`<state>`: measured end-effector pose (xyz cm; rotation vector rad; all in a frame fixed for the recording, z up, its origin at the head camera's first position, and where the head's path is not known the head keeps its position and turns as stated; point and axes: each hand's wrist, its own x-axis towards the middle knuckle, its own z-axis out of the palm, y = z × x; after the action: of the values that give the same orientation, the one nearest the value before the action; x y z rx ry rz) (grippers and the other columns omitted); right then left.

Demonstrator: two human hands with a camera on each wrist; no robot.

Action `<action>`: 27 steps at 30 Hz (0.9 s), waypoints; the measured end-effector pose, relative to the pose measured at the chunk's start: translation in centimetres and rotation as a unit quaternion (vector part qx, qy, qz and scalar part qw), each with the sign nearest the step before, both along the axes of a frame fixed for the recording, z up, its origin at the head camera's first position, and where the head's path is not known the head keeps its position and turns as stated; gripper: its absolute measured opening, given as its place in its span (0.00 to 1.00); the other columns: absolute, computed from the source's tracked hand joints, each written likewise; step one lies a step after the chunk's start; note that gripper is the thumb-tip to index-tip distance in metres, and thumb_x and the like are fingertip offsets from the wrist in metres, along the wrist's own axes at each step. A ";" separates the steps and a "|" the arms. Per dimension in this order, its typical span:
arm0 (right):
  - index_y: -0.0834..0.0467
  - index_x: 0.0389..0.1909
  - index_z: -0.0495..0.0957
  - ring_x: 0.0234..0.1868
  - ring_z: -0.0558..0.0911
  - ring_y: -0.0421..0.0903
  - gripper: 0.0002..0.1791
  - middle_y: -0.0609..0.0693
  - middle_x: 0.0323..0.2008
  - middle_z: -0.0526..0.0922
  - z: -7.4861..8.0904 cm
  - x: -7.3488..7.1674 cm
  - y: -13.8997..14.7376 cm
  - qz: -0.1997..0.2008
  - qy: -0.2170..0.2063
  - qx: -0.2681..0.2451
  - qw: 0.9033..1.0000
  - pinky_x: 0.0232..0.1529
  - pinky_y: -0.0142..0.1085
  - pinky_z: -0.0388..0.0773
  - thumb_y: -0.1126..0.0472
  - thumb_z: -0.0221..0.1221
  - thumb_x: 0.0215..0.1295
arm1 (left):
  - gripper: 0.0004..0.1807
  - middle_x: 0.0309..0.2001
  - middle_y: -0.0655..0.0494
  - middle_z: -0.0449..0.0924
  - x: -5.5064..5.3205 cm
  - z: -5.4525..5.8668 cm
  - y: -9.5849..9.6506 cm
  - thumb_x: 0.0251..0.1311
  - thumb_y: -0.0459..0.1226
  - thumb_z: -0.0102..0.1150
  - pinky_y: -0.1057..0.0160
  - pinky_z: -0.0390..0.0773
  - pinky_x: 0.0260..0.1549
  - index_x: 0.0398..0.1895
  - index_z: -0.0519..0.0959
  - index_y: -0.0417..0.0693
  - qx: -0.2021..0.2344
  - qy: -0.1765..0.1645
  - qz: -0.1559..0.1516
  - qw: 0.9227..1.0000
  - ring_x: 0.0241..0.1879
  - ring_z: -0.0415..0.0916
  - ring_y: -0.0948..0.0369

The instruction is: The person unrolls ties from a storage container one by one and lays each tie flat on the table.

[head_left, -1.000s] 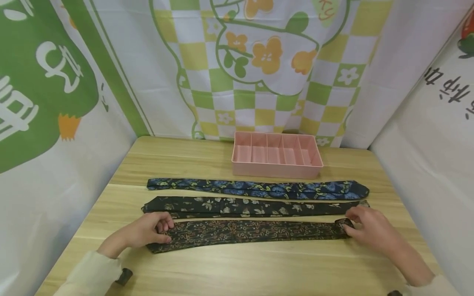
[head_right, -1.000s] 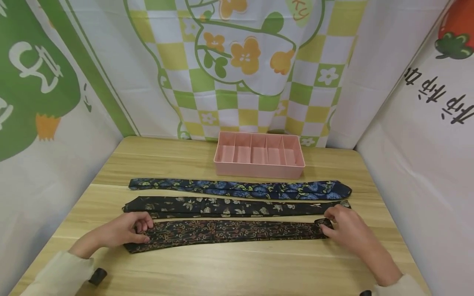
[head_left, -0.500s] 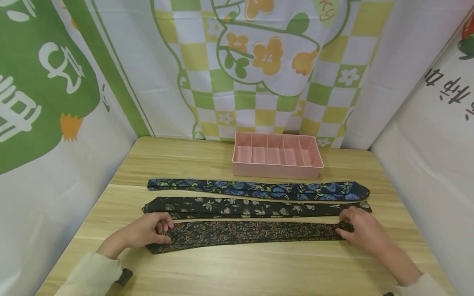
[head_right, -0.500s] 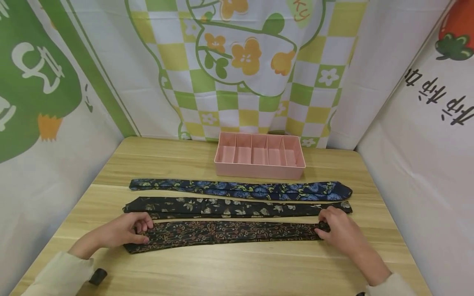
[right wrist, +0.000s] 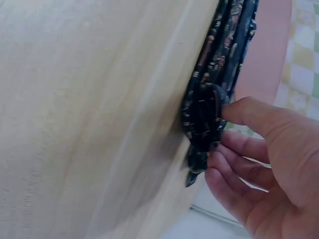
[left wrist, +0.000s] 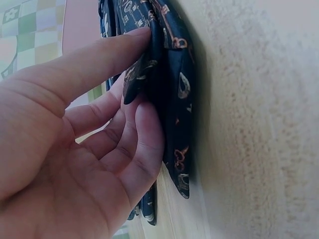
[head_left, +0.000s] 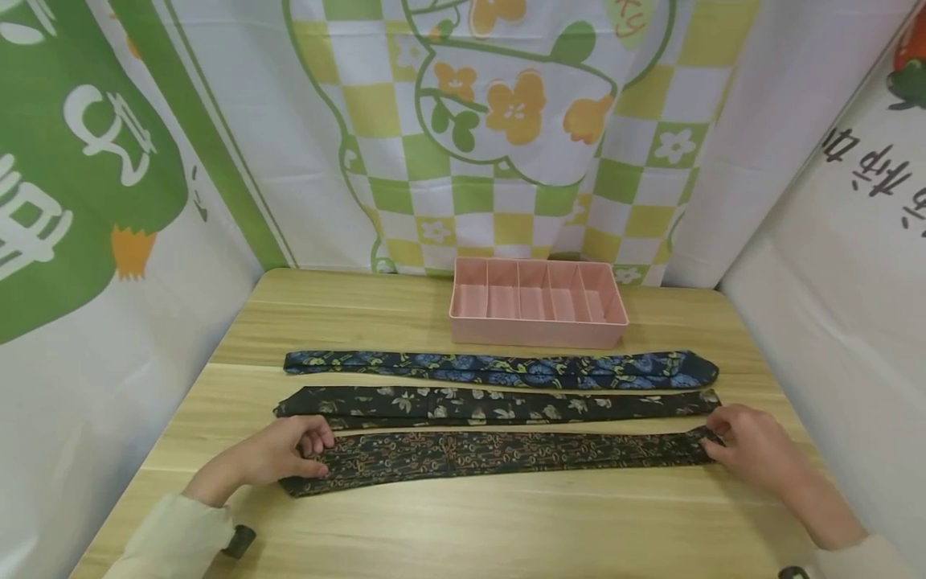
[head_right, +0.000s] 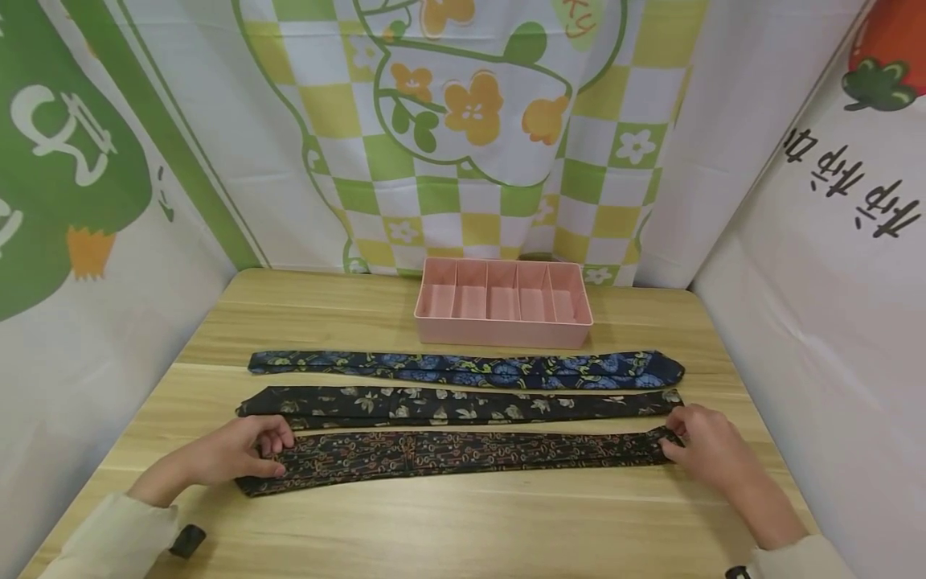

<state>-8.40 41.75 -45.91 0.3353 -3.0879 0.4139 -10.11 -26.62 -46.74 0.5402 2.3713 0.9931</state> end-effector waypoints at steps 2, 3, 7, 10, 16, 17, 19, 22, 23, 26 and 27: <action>0.65 0.36 0.85 0.31 0.82 0.46 0.12 0.51 0.30 0.85 0.3 0.0 -0.2 0.004 0.007 0.005 1.000 0.33 0.44 0.84 0.63 0.75 0.54 | 0.18 0.38 0.53 0.77 0.0 0.0 0.0 0.60 0.34 0.76 0.66 0.75 0.34 0.48 0.78 0.39 0.000 -0.001 0.002 1.000 0.35 0.70 0.65; 0.65 0.35 0.85 0.31 0.82 0.46 0.12 0.51 0.30 0.85 0.5 -0.1 -0.4 0.006 0.010 0.008 1.000 0.33 0.44 0.84 0.63 0.75 0.55 | 0.18 0.38 0.53 0.77 0.0 0.0 0.0 0.60 0.34 0.76 0.66 0.75 0.34 0.48 0.78 0.39 -0.001 -0.001 0.002 1.000 0.35 0.70 0.65; 0.62 0.36 0.85 0.32 0.82 0.45 0.13 0.50 0.32 0.85 0.9 -0.2 -1.9 0.023 0.011 0.011 1.000 0.34 0.43 0.84 0.61 0.77 0.55 | 0.19 0.38 0.53 0.76 0.1 0.2 0.1 0.60 0.35 0.76 0.66 0.76 0.34 0.48 0.78 0.39 0.000 0.001 0.003 1.000 0.35 0.70 0.65; 0.63 0.37 0.85 0.34 0.83 0.45 0.14 0.50 0.34 0.85 0.6 -0.2 -2.7 0.041 0.001 0.004 0.999 0.35 0.43 0.85 0.61 0.78 0.54 | 0.19 0.38 0.53 0.76 0.2 0.3 0.2 0.59 0.35 0.76 0.66 0.76 0.34 0.48 0.78 0.38 0.002 0.000 0.006 1.000 0.35 0.70 0.64; 0.64 0.37 0.85 0.33 0.82 0.45 0.16 0.50 0.33 0.84 -0.8 -0.2 -2.0 0.036 0.028 0.008 0.999 0.34 0.42 0.84 0.63 0.79 0.50 | 0.19 0.38 0.52 0.76 0.1 0.0 0.1 0.60 0.35 0.76 0.66 0.76 0.34 0.48 0.78 0.39 0.002 -0.006 0.011 1.000 0.36 0.70 0.64; 0.63 0.37 0.85 0.33 0.81 0.45 0.16 0.50 0.33 0.84 -0.9 -0.2 -1.6 0.031 0.034 0.009 0.999 0.34 0.42 0.84 0.63 0.79 0.50 | 0.19 0.38 0.52 0.76 0.1 0.0 0.1 0.60 0.35 0.76 0.66 0.76 0.34 0.48 0.77 0.39 0.002 -0.007 0.011 1.000 0.36 0.70 0.64; 0.63 0.36 0.85 0.32 0.81 0.46 0.15 0.51 0.32 0.83 -1.0 -0.3 -0.8 0.023 0.042 0.010 0.999 0.34 0.43 0.83 0.63 0.79 0.50 | 0.19 0.38 0.52 0.76 0.1 -0.1 0.0 0.60 0.36 0.76 0.67 0.76 0.35 0.48 0.78 0.39 0.000 -0.008 0.013 1.000 0.36 0.70 0.65; 0.63 0.35 0.84 0.32 0.80 0.46 0.14 0.51 0.31 0.83 -1.0 -0.3 0.3 0.008 0.043 0.010 0.999 0.33 0.42 0.82 0.63 0.78 0.51 | 0.19 0.39 0.52 0.76 0.2 -0.1 -0.3 0.60 0.36 0.76 0.67 0.76 0.35 0.49 0.77 0.39 0.000 -0.006 0.012 1.000 0.36 0.70 0.65; 0.63 0.34 0.84 0.31 0.80 0.46 0.14 0.51 0.31 0.83 -0.9 -0.3 0.7 0.001 0.041 0.008 0.999 0.33 0.42 0.81 0.63 0.77 0.52 | 0.19 0.39 0.52 0.76 0.2 -0.1 -0.4 0.60 0.36 0.76 0.67 0.76 0.35 0.49 0.77 0.38 0.000 -0.006 0.012 1.000 0.36 0.70 0.65; 0.64 0.34 0.84 0.31 0.80 0.46 0.13 0.52 0.31 0.83 -0.8 -0.4 1.6 -0.015 0.030 0.002 0.999 0.32 0.42 0.81 0.63 0.77 0.53 | 0.20 0.39 0.52 0.76 0.3 0.0 -0.7 0.60 0.37 0.76 0.67 0.76 0.35 0.49 0.77 0.38 0.001 -0.005 0.013 1.000 0.36 0.70 0.66; 0.64 0.35 0.84 0.32 0.81 0.46 0.13 0.52 0.31 0.84 -0.8 -0.5 1.9 -0.017 0.025 0.001 1.000 0.33 0.42 0.82 0.62 0.77 0.53 | 0.20 0.39 0.52 0.76 0.3 0.0 -0.8 0.60 0.37 0.76 0.67 0.76 0.35 0.49 0.77 0.38 0.001 -0.006 0.016 1.000 0.36 0.70 0.66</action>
<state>-8.90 43.63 -46.73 0.2868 -3.0405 0.3943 -9.79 -27.43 -46.72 0.4975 2.3749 1.0094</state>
